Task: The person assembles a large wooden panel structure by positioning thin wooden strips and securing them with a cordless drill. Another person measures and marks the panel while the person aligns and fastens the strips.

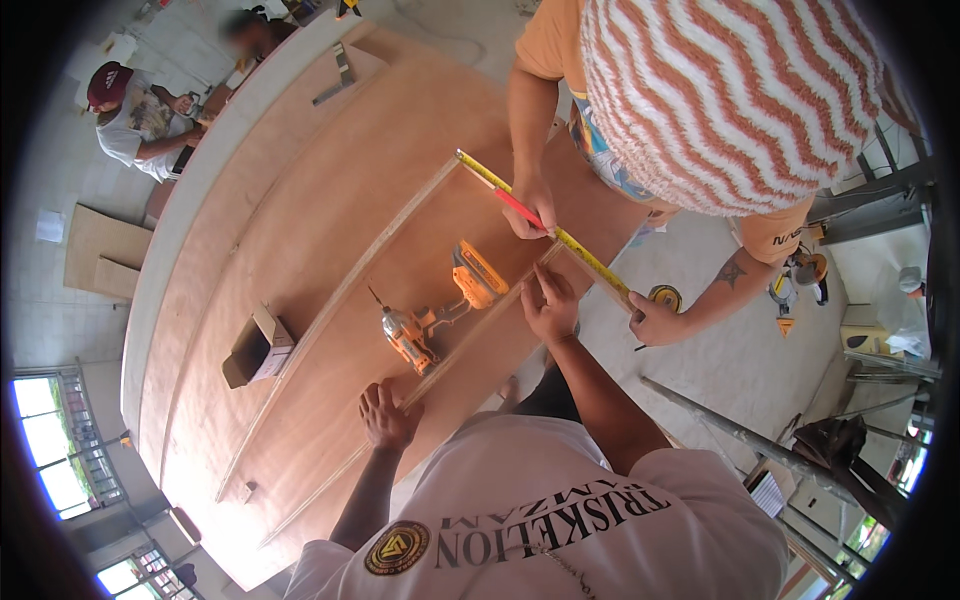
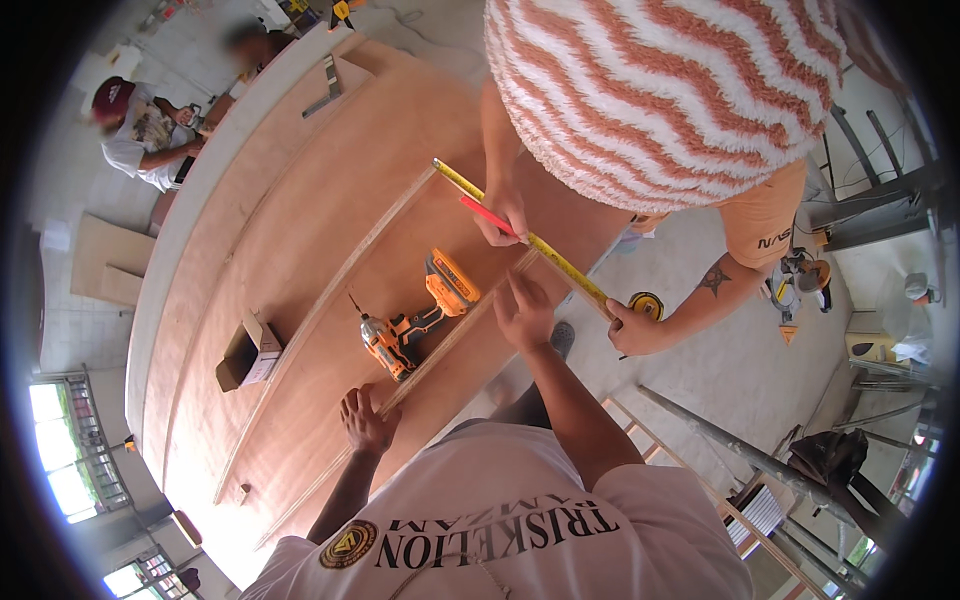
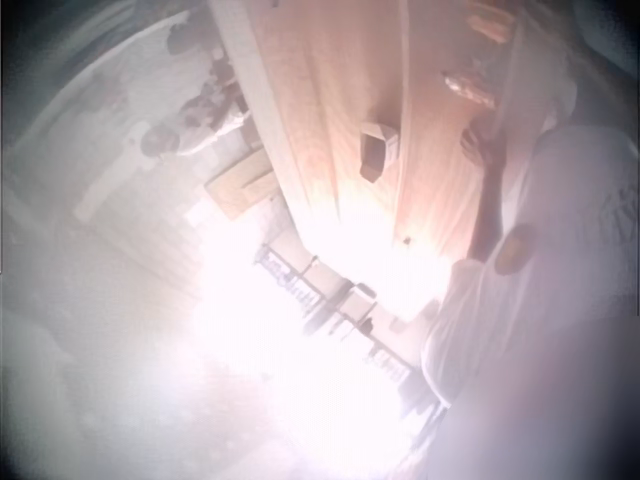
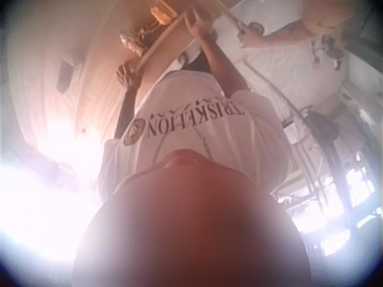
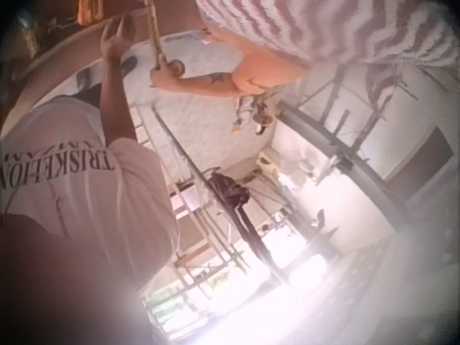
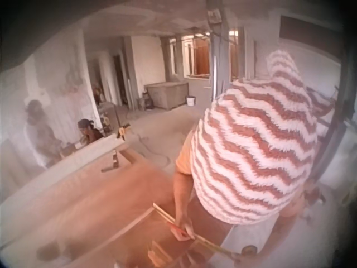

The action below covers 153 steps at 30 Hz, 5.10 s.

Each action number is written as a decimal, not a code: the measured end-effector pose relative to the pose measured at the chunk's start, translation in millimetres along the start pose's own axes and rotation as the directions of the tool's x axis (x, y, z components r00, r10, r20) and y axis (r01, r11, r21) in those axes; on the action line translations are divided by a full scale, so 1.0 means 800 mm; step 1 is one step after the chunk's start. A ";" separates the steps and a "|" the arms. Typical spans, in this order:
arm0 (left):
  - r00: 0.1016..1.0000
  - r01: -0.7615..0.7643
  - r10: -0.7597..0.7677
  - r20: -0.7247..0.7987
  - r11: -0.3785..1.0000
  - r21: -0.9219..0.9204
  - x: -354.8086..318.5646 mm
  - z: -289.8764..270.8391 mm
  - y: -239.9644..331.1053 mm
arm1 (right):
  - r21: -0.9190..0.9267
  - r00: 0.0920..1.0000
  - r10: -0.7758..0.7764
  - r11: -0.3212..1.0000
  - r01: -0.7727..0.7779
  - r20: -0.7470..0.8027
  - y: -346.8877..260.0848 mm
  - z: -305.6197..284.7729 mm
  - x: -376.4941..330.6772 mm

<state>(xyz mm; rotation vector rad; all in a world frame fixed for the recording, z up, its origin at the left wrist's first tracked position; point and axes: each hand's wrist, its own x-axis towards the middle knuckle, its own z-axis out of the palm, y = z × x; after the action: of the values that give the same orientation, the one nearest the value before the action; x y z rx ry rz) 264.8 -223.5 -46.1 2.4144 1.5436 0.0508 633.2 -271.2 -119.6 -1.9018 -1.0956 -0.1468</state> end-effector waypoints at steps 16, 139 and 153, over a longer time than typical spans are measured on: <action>1.000 -0.029 0.028 -0.013 0.999 -0.019 -0.002 -0.003 0.000 | 0.006 0.999 -0.041 0.999 0.041 -0.033 0.001 0.000 0.000; 0.993 0.113 -0.121 -0.019 0.964 -0.240 -0.007 0.025 -0.021 | 0.027 0.369 -0.279 0.828 0.560 0.887 -0.345 0.367 0.211; 0.998 0.043 -0.049 -0.049 0.993 -0.114 -0.013 0.022 -0.011 | 0.239 0.742 -0.427 0.904 0.354 0.516 -0.126 -0.013 -0.014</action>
<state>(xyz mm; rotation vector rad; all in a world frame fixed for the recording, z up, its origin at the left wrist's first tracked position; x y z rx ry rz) 255.9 -233.5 -64.1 2.3068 1.5735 0.1872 555.6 -266.3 -54.0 -1.6046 -1.8598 0.2665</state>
